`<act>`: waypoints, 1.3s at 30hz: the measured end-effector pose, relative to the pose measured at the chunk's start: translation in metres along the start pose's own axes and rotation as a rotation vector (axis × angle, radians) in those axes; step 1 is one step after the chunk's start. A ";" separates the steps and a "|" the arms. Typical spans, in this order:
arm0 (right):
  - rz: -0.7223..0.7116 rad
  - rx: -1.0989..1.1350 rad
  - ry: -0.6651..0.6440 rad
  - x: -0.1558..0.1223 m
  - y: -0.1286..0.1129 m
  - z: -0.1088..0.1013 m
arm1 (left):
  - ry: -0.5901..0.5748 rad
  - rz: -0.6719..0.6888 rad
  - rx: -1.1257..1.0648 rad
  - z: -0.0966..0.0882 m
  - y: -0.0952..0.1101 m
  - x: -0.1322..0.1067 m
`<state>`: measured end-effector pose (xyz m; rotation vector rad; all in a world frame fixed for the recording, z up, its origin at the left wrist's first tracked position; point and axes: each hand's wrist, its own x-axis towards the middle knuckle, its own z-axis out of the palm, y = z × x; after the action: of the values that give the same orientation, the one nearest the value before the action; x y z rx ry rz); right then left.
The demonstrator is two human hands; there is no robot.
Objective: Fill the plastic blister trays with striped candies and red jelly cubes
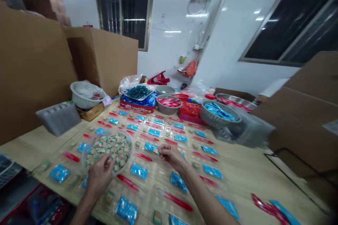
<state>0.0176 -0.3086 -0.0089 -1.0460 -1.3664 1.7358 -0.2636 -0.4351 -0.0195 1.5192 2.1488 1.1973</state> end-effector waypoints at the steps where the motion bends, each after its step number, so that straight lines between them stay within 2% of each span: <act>1: 0.025 -0.045 0.057 -0.008 0.001 -0.013 | 0.000 0.026 0.036 0.000 -0.003 -0.001; 3: 0.090 -0.103 0.160 -0.022 0.005 -0.034 | 0.003 0.087 0.108 0.001 -0.006 -0.001; 5: 0.107 -0.177 0.217 -0.031 0.012 -0.046 | 0.054 0.161 0.199 0.003 -0.005 -0.001; 8: 0.096 -0.239 0.234 -0.033 0.024 -0.048 | 0.218 0.299 0.312 0.008 0.009 -0.005; 10: 0.089 -0.247 0.223 -0.027 0.030 -0.042 | 0.228 0.443 0.297 0.016 0.028 -0.011; 11: 0.087 -0.250 0.216 -0.024 0.032 -0.038 | 0.171 0.522 0.263 0.021 0.039 -0.015; 13: 0.084 -0.267 0.201 -0.018 0.035 -0.032 | -0.041 0.658 0.199 0.036 0.063 -0.024; 16: 0.087 -0.322 0.177 -0.018 0.038 -0.026 | -0.375 0.715 0.156 0.059 0.090 -0.041; 18: 0.081 -0.367 0.165 -0.024 0.040 -0.023 | -0.547 0.744 0.147 0.072 0.097 -0.051; 20: 0.063 -0.407 0.165 -0.033 0.042 -0.019 | -0.648 0.772 0.153 0.082 0.096 -0.059; 22: 0.015 -0.523 0.191 -0.041 0.042 -0.013 | -0.673 0.793 0.172 0.088 0.092 -0.063; 27: -0.117 -0.999 0.297 -0.051 0.039 0.006 | -0.659 0.803 0.199 0.096 0.085 -0.063; 30: -0.164 -1.146 0.316 -0.056 0.040 0.012 | -0.652 0.800 0.222 0.096 0.086 -0.062; 34: -0.230 -1.329 0.264 -0.062 0.044 0.016 | -0.655 0.801 0.209 0.094 0.088 -0.062; 39: -0.282 -1.453 0.241 -0.066 0.050 0.019 | -0.677 0.804 0.189 0.093 0.088 -0.062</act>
<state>0.0277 -0.3854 -0.0441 -1.5301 -2.4421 0.1561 -0.1217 -0.4344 -0.0280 2.5269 1.2462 0.4827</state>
